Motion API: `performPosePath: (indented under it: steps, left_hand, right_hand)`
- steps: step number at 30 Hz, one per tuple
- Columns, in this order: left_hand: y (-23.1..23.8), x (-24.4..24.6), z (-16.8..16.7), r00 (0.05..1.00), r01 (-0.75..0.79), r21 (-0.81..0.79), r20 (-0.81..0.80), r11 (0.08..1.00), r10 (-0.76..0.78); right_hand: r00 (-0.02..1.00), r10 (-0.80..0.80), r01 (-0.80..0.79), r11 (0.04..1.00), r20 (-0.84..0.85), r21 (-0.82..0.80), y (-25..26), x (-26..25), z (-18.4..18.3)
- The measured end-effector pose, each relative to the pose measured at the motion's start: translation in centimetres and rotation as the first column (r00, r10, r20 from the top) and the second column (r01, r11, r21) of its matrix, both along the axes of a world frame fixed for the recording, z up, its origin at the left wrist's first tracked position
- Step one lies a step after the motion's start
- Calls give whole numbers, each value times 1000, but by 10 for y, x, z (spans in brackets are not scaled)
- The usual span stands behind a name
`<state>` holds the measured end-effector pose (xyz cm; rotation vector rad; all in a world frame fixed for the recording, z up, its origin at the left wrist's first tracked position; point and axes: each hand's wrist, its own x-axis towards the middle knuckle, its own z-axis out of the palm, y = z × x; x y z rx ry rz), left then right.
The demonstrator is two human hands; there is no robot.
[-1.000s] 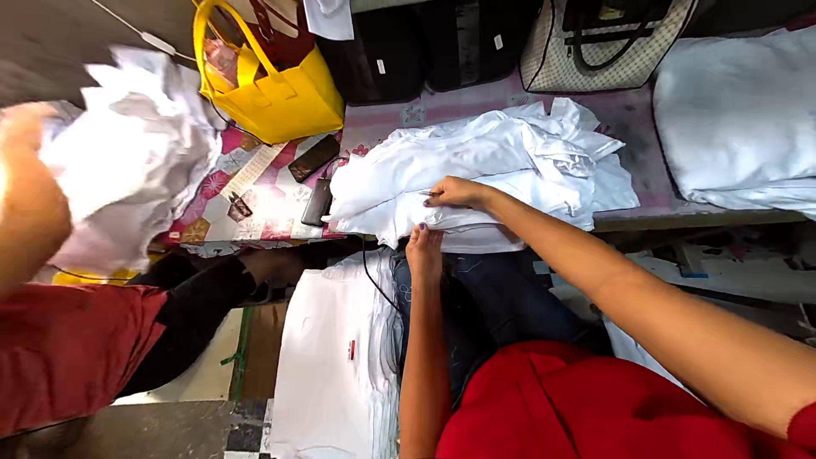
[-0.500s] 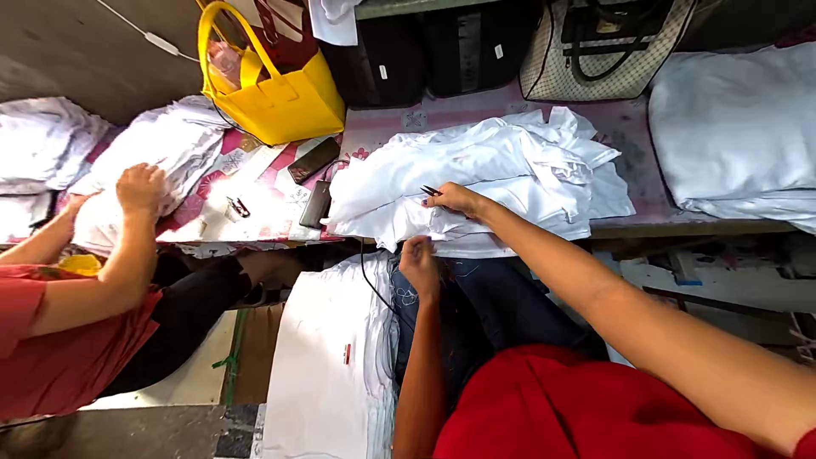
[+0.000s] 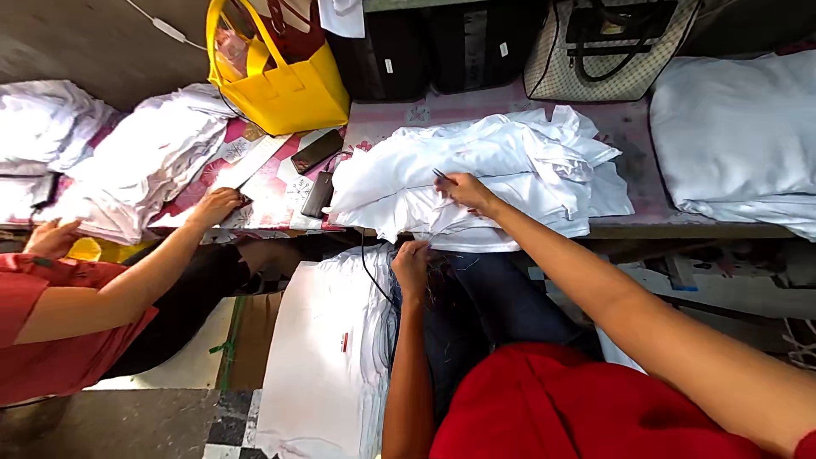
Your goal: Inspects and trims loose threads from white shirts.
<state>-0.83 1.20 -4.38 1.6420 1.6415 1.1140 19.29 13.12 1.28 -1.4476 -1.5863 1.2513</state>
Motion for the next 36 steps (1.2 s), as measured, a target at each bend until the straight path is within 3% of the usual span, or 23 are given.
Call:
performPosePath:
  steps: [3,5,7,9,13,17,18,20,22,24,28,32,36]
  left_hand:
    - [-23,-37,6,983,-185,-249,-45,951,179]
    - [-22,-39,16,968,-246,-174,8,953,251]
    - [-9,-18,32,972,-146,-84,176,986,158]
    - [10,9,36,965,19,-107,264,994,9]
    - [24,23,18,997,45,-188,75,981,-31]
    - [3,-14,25,985,56,-458,-117,887,-123]
    - [0,-17,31,983,45,-457,-137,889,-120]
    - [0,-11,36,991,17,-274,-122,962,-52]
    - [10,3,31,999,33,-108,7,994,-33]
    - [21,15,30,994,68,-150,91,986,-55]
    - [23,10,28,993,110,-242,71,964,-96]
    - [15,5,17,980,137,-183,166,973,-107]
    - [19,13,16,986,113,-143,136,983,-94]
  right_hand:
    - [992,-102,98,993,-72,-69,-28,9,16]
    - [982,-94,73,988,-161,-135,-52,7,25]
    - [973,-46,2,982,-227,-189,-66,-2,24]
    - [963,2,-66,972,-268,-227,-71,-11,19]
    - [965,-36,-34,965,-261,-260,-80,-4,30]
    - [961,-93,6,948,-260,-319,-92,26,37]
    - [958,-95,-3,940,-269,-341,-95,27,38]
    - [956,-66,-47,928,-286,-370,-97,19,38]
    - [957,-30,-87,918,-288,-386,-98,3,34]
    - [957,-10,-111,910,-289,-399,-100,-11,35]
    - [960,-25,-94,908,-278,-407,-101,-9,37]
    - [968,-33,-86,890,-250,-448,-100,-2,27]
    - [967,-15,-108,881,-255,-460,-101,-13,23]
